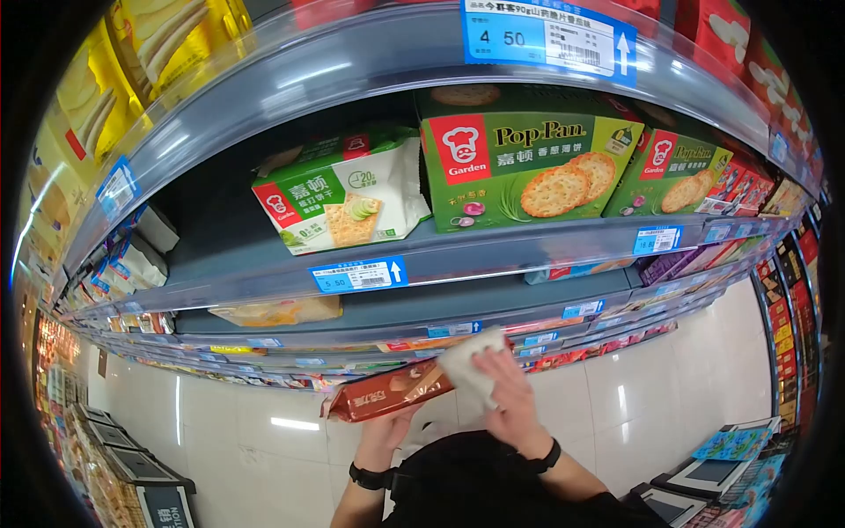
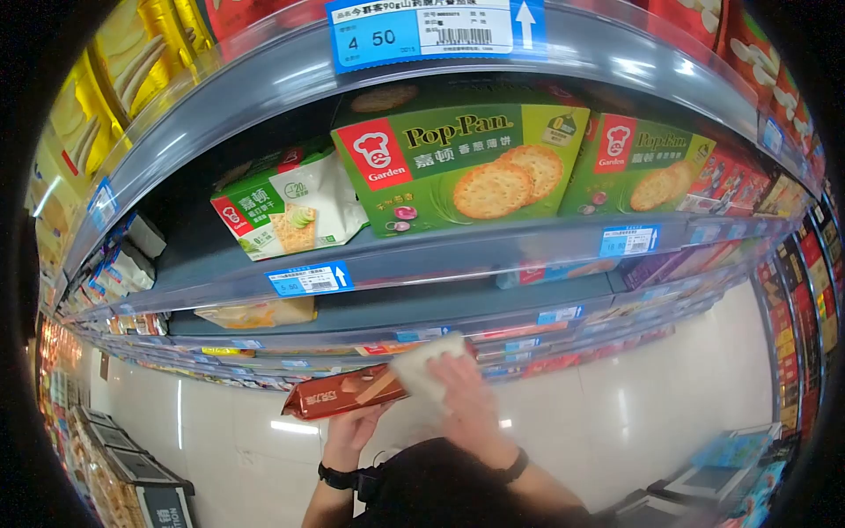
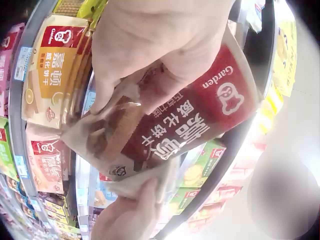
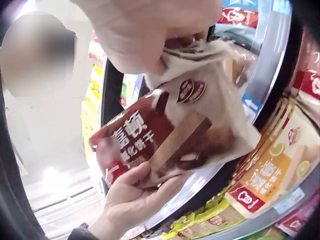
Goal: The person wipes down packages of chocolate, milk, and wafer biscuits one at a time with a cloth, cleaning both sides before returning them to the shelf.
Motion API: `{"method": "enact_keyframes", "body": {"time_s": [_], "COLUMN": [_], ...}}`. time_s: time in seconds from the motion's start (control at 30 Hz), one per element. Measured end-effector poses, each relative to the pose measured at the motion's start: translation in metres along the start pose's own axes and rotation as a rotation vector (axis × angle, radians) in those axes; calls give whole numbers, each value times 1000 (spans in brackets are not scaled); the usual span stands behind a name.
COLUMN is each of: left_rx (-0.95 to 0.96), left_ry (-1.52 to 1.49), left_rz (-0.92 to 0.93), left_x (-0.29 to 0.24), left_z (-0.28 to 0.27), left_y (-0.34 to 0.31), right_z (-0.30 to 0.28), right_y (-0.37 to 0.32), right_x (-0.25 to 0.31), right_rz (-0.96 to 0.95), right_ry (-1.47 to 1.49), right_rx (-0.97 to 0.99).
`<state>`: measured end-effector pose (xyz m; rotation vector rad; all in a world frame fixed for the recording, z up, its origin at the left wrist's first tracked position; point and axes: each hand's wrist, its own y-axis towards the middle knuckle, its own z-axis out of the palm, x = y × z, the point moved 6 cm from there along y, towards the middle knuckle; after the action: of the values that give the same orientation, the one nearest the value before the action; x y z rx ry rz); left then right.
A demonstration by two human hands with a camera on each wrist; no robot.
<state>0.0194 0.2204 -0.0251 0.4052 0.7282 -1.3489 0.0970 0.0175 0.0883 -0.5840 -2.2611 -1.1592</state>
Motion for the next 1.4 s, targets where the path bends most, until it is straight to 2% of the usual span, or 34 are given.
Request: {"method": "enact_keyframes", "body": {"time_s": [0.03, 0.07, 0.2, 0.27, 0.3, 0.37, 0.47, 0.5, 0.57, 0.63, 0.67, 0.73, 0.77, 0.83, 0.87, 0.9, 0.97, 1.0, 1.03, 1.07, 1.1, 1.13, 1.17, 1.2, 1.4], "left_rx": [22, -37, 59, -4, 78, 128, 274, 271, 139, 174, 166, 145, 135, 124, 121, 118, 115, 215, 316, 283, 282, 300, 319, 321, 173], "left_ry": [-68, -140, -57, 111, 200, 156, 16, 15, -4, 68, 49, 9, -13, -60, -82, -102, -119, -90, -61, -236, -235, -130, -24, -23, 275], "left_rz": [2, -4, -10, 18, 64, 104, 240, 245, 187, 227, 213, 181, 164, 127, 106, 85, 63, 126, 188, 139, 138, 240, 341, 339, 106], "left_x": [-7, -8, 8, 27, 9, -1, -15, -16, -16, -34, -37, -42, -42, -40, -39, -38, -36, -39, -44, -43, -40, -42, -44, -40, -1], "left_z": [10, 6, 0, -11, 27, 38, 49, 43, 19, 33, 36, 41, 44, 49, 52, 55, 55, 59, 68, 71, 72, 72, 71, 67, 20], "left_y": [2, 2, 0, -1, -10, -2, 2, 2, 4, 3, 3, -1, -2, -1, 0, 2, 7, 11, 13, 12, 13, 12, 11, 10, -2], "right_z": [-10, -17, -12, 5, 8, 14, 11, 10, -3, -19, -21, -29, -32, -29, -16, -14, 3, 0, -3, -4, -4, -3, -5, -6, -1], "right_y": [2, 3, 6, 14, 19, 18, 10, 8, 4, 2, -7, -40, -42, -51, -60, -61, -56, -38, -33, -30, -29, -30, -30, -29, -22], "right_x": [-13, -22, -9, 40, 62, 76, 50, 38, 1, -20, -32, -77, -81, -96, -102, -99, -86, -74, -71, -69, -68, -66, -64, -62, -53], "right_rz": [97, 197, 295, 80, -14, -140, -99, -102, 89, 197, 194, 622, 623, 887, 962, 961, 938, 885, 883, 884, 885, 885, 852, 817, 815], "right_ry": [-70, -139, -39, 144, 129, 187, 100, 103, -52, -145, -142, 388, 389, 736, 897, 896, 1253, 1356, 1357, 1410, 1464, 1465, 1345, 1225, 1337], "right_rx": [-48, -98, -186, -83, -17, 51, 77, 82, -33, -96, -96, -360, -356, -401, -363, -368, -422, -411, -413, -435, -457, -460, -415, -369, -503]}}
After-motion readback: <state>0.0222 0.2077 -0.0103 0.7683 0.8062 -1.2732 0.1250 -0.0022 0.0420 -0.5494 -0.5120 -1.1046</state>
